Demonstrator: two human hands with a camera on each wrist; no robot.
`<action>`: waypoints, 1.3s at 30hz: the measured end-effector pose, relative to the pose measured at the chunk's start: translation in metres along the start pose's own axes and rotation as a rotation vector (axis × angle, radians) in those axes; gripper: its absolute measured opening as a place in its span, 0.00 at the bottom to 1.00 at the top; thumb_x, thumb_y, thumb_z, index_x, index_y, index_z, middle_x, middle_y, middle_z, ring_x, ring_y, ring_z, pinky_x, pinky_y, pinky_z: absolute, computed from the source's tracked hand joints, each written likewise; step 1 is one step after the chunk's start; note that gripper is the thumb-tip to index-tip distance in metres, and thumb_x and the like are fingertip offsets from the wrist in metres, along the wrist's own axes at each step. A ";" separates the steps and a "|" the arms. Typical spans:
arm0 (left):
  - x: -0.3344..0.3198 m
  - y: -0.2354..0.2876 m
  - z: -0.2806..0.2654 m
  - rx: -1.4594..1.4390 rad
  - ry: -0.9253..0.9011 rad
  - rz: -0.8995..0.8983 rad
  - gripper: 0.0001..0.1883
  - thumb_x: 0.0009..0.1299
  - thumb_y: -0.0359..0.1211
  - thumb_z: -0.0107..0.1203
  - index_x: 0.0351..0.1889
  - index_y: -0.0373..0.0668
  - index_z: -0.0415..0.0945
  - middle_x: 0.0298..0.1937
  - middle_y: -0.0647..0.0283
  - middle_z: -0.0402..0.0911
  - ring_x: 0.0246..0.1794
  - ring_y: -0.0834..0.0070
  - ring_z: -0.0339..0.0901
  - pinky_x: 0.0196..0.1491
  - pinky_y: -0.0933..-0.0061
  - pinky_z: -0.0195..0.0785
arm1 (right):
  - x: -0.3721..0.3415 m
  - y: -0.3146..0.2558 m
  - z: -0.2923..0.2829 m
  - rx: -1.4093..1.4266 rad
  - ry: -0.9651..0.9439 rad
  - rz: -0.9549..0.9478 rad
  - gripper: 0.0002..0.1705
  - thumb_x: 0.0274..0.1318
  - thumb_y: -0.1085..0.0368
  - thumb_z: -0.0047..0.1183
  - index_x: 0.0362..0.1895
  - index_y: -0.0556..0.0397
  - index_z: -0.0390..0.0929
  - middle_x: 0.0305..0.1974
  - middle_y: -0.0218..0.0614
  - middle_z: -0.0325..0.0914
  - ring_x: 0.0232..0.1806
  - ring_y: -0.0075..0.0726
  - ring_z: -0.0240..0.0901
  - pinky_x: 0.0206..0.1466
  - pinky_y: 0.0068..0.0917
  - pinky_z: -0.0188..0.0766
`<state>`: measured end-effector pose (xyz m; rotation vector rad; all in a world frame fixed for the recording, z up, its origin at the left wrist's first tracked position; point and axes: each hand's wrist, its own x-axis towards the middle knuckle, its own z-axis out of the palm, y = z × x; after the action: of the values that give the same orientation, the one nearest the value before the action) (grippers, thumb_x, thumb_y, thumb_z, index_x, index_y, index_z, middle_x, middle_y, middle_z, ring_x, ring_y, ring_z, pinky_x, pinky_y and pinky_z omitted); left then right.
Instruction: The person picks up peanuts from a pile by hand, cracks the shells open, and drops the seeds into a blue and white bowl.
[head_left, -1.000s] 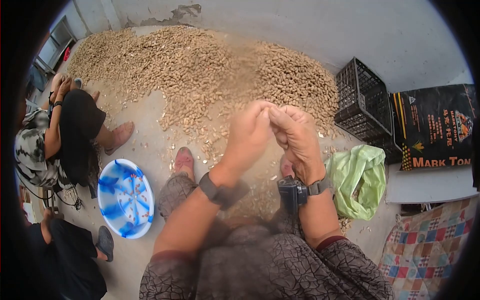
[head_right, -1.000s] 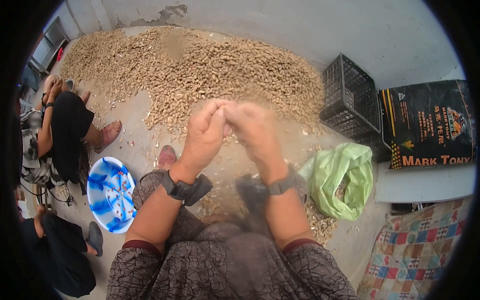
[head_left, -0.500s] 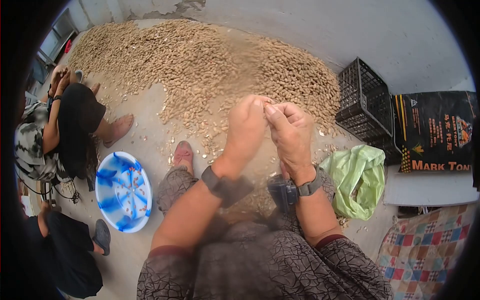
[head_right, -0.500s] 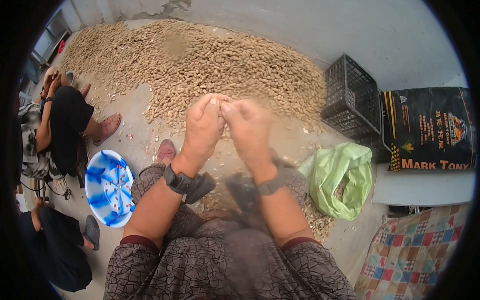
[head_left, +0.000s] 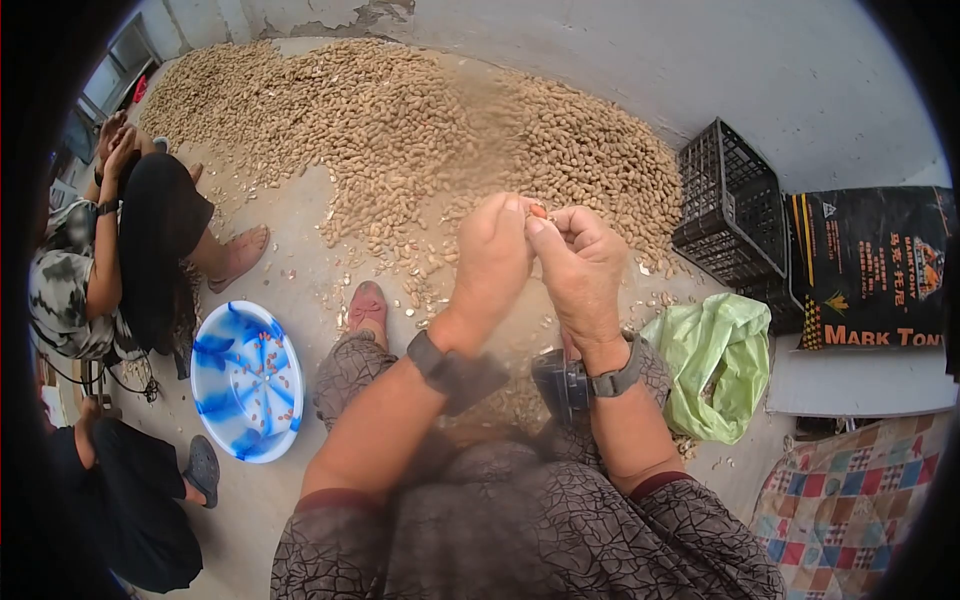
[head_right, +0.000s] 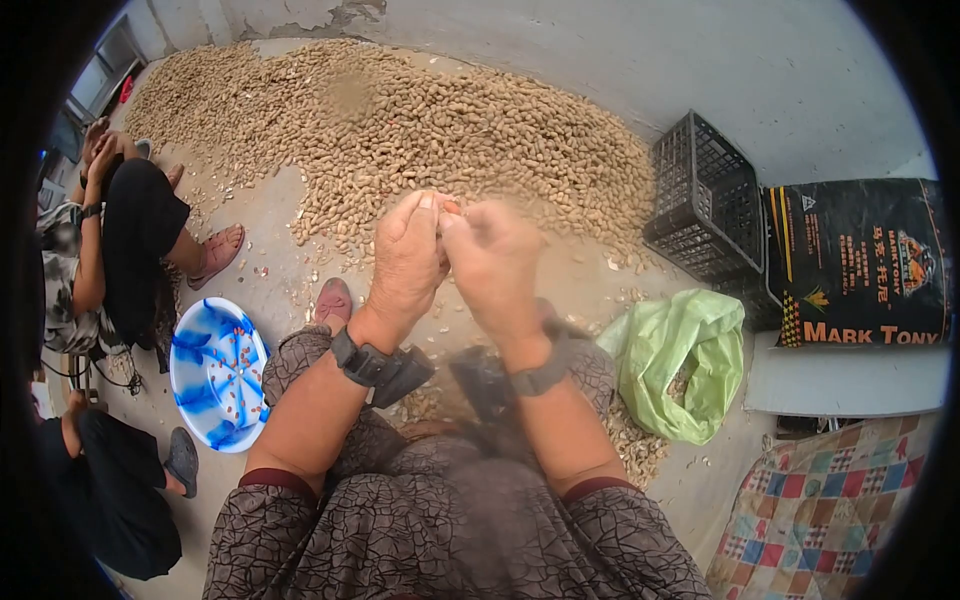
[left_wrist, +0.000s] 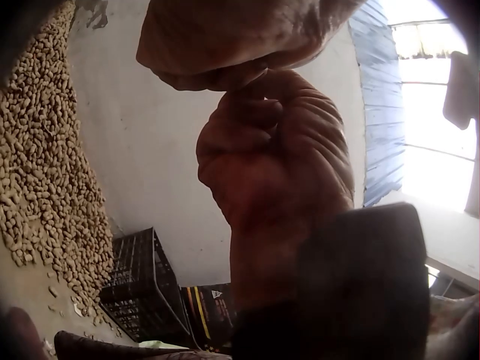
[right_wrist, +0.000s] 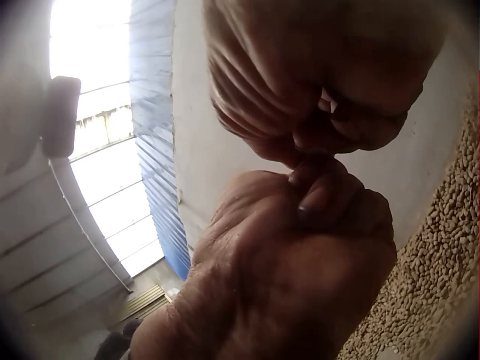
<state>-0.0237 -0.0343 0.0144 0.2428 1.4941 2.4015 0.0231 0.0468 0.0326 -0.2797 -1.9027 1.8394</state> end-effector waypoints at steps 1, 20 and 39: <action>0.000 0.000 0.000 -0.005 -0.004 -0.010 0.12 0.74 0.36 0.39 0.36 0.39 0.71 0.21 0.74 0.66 0.15 0.89 0.58 0.16 0.87 0.50 | 0.000 0.000 0.000 0.000 -0.001 0.000 0.03 0.53 0.72 0.55 0.29 0.58 0.76 0.24 0.22 0.73 0.24 0.10 0.63 0.26 0.09 0.59; -0.001 0.011 0.001 -0.061 -0.151 -0.049 0.17 0.76 0.39 0.35 0.48 0.36 0.71 0.26 0.71 0.69 0.16 0.90 0.60 0.13 0.89 0.51 | 0.004 -0.022 -0.014 0.211 -0.068 0.197 0.07 0.55 0.71 0.48 0.35 0.62 0.75 0.27 0.35 0.77 0.22 0.21 0.73 0.19 0.14 0.63; 0.006 0.023 -0.018 -0.010 -0.386 -0.158 0.07 0.67 0.32 0.50 0.34 0.37 0.73 0.25 0.68 0.74 0.18 0.88 0.63 0.20 0.87 0.55 | 0.004 -0.017 -0.015 -0.035 -0.080 -0.081 0.09 0.54 0.74 0.48 0.39 0.63 0.76 0.26 0.30 0.77 0.22 0.13 0.67 0.22 0.11 0.59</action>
<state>-0.0387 -0.0569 0.0270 0.5306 1.2723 2.0904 0.0299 0.0610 0.0500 -0.1407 -1.9715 1.7904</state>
